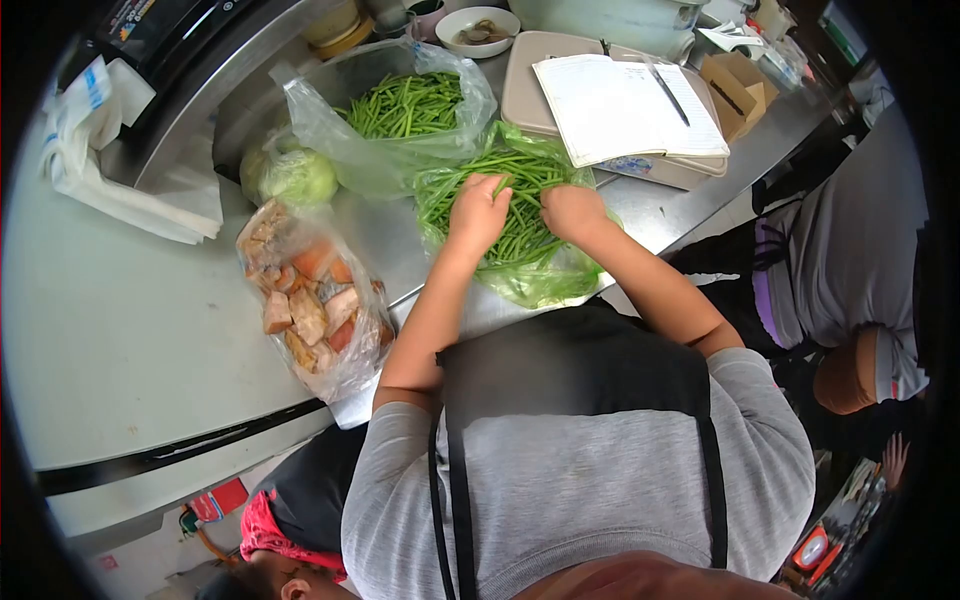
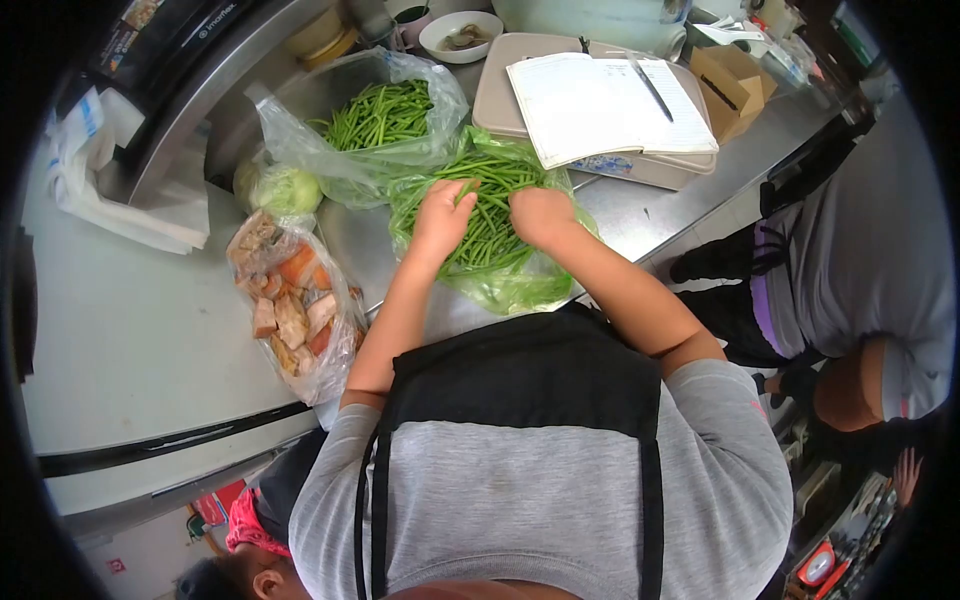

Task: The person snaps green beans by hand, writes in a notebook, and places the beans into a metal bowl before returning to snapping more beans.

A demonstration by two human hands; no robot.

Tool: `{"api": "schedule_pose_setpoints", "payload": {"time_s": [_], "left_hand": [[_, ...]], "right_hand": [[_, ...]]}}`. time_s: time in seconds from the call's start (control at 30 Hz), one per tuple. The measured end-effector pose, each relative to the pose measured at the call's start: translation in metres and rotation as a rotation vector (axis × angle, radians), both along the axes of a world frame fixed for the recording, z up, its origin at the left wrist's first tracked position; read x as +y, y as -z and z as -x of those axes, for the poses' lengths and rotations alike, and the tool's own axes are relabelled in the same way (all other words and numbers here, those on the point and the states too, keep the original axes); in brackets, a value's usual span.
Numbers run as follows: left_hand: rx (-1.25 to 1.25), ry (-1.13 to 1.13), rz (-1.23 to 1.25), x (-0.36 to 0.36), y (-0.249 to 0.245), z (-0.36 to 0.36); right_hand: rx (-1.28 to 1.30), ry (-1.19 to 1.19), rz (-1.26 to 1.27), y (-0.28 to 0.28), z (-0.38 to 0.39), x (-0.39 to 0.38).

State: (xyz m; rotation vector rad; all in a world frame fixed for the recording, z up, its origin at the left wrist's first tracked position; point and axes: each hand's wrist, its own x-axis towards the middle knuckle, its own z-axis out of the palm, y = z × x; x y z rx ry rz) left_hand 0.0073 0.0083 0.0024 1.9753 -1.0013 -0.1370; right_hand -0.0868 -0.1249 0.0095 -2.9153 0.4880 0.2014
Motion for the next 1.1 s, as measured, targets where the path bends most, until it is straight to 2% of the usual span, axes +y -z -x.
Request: {"api": "schedule_pose_setpoints", "payload": {"time_s": [0.1, 0.17, 0.3, 0.4, 0.47, 0.5, 0.57, 0.6, 0.7, 0.83, 0.93, 1.03, 1.1], "left_hand": [[-0.091, 0.027, -0.029, -0.002, -0.008, 0.007], [-0.218, 0.03, 0.011, -0.005, -0.007, 0.006], [-0.27, -0.001, 0.085, -0.013, -0.019, 0.005], [-0.152, 0.034, 0.169, -0.016, -0.025, 0.005], [-0.005, 0.11, 0.266, -0.016, -0.029, 0.004], [0.173, 0.084, 0.339, -0.016, -0.03, 0.003], [0.531, 0.033, 0.478, -0.014, -0.033, 0.0], [0.623, 0.033, 0.569, -0.013, -0.036, -0.001], [0.737, 0.022, 0.698, -0.006, -0.05, 0.001], [0.782, -0.007, 0.77, -0.004, -0.054, 0.0], [0.808, -0.035, 0.835, 0.0, -0.055, 0.001], [0.68, -0.052, 0.806, 0.001, -0.06, 0.009], [0.575, 0.009, 0.803, 0.001, -0.062, 0.016]], "right_hand": [[-0.281, -0.035, 0.008, -0.011, 0.004, 0.001], [-0.409, -0.073, 0.031, -0.025, 0.005, -0.001], [-0.583, -0.075, 0.027, -0.038, 0.002, -0.007], [-0.663, -0.079, -0.332, -0.057, 0.002, -0.006], [-0.67, -0.043, -0.708, -0.064, 0.003, -0.003], [-0.667, -0.022, -0.898, -0.066, 0.003, -0.002], [-0.545, -0.023, -0.892, -0.061, 0.0, -0.008], [-0.484, -0.022, -0.888, -0.057, -0.001, -0.011], [-0.358, -0.131, -0.646, -0.043, 0.002, -0.009], [-0.305, -0.088, -0.827, -0.038, 0.001, -0.003], [-0.343, 0.006, -0.723, -0.039, -0.002, -0.005], [-0.413, 0.066, -0.562, -0.047, -0.003, -0.001], [-0.497, 0.191, -1.012, -0.032, -0.009, 0.0]]}}
